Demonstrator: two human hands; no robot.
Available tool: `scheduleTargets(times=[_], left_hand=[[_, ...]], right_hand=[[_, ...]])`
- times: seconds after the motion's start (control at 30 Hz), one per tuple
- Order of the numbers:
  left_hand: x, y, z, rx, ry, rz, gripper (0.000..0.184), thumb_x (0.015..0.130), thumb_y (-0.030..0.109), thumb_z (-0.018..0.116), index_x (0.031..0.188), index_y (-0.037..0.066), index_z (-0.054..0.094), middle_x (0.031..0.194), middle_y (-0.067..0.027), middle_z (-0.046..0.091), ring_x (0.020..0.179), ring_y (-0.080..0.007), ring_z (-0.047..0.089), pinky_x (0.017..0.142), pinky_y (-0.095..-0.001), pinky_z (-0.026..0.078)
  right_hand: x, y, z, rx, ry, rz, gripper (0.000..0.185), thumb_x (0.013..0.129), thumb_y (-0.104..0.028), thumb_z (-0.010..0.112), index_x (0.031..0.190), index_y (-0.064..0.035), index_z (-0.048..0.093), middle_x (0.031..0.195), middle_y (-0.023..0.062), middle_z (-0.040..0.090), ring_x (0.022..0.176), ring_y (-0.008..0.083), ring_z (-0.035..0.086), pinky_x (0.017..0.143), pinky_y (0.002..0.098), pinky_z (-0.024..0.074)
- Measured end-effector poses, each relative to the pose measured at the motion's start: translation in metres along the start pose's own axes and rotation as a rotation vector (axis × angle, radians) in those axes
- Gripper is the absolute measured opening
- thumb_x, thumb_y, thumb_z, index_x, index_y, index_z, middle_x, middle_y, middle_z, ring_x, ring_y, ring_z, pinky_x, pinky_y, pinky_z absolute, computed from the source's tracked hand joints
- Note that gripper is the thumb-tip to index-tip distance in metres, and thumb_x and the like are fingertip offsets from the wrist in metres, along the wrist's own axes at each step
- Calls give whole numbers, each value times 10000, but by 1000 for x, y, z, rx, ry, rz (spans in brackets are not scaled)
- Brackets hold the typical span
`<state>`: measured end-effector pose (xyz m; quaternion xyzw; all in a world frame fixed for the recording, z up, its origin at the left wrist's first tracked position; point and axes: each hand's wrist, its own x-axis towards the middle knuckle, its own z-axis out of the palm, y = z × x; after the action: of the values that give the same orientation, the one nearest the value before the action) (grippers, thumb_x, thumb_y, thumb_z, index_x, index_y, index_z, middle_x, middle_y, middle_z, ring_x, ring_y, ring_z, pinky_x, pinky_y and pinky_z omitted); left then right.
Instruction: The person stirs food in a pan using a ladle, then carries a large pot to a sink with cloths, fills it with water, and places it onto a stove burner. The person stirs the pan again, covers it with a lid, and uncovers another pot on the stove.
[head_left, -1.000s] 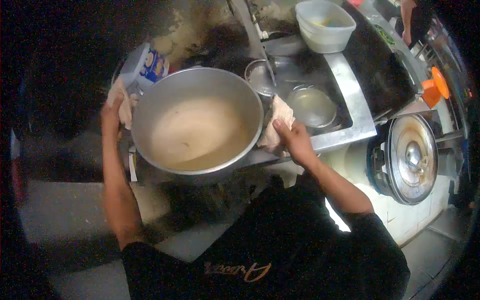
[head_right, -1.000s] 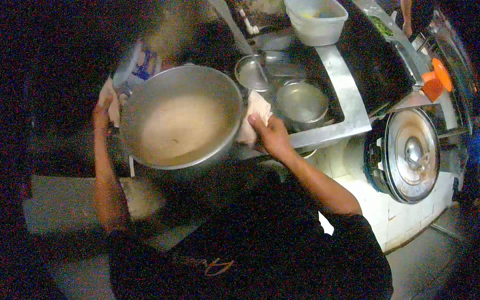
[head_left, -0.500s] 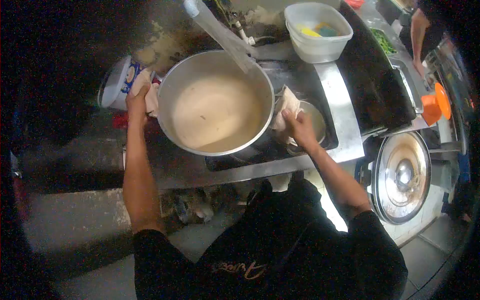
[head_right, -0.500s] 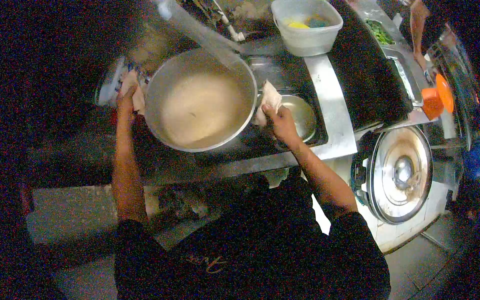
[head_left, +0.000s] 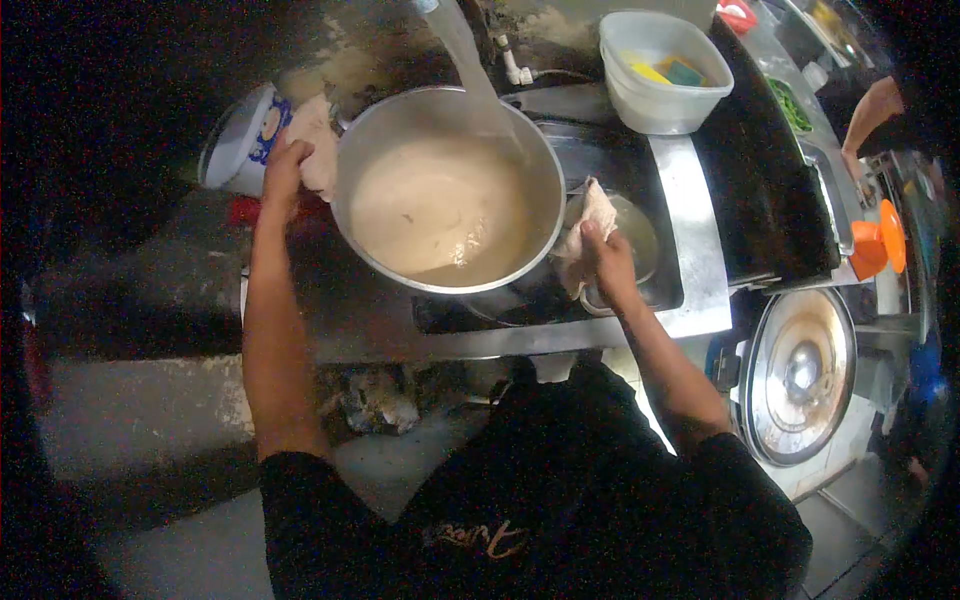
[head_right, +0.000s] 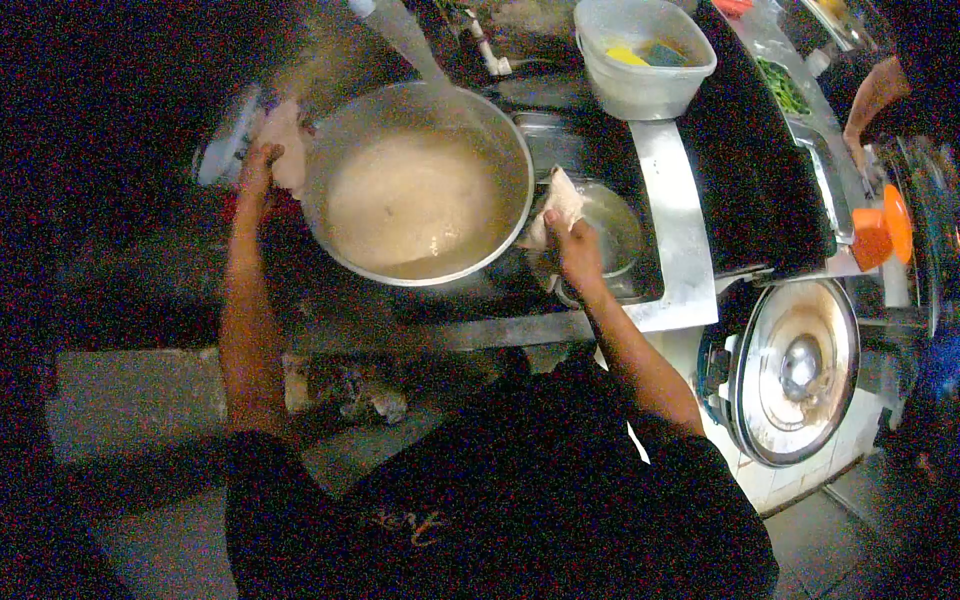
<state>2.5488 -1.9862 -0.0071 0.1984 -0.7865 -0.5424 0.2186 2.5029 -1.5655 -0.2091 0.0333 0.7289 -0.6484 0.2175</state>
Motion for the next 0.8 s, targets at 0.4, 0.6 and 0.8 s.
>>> scheduleTargets(times=[0.4,0.6,0.8], left_hand=[[-37,9,-13,498,-51,132,528,800,266,635,1195,-39,461,1087,-112,564,977,-164,529,854,-268,405],[-31,25,1,363,-91,39,459,831,251,592,1178,-29,480,1088,-91,567,969,-148,533,852,-264,406],[-19,-2,-3,76,-101,1,450,834,230,587,1188,-21,470,1100,-78,563,959,-151,540,858,-264,404]], right_hand=[[-12,-14,4,-9,83,22,364,820,-365,589,854,-4,555,722,34,533,673,111,491,543,262,392],[2,2,4,255,-6,83,475,809,-449,556,870,23,552,716,88,551,626,167,522,550,315,423],[-18,-27,1,358,-74,95,311,839,-307,567,949,-19,531,781,14,520,706,109,482,625,253,398]])
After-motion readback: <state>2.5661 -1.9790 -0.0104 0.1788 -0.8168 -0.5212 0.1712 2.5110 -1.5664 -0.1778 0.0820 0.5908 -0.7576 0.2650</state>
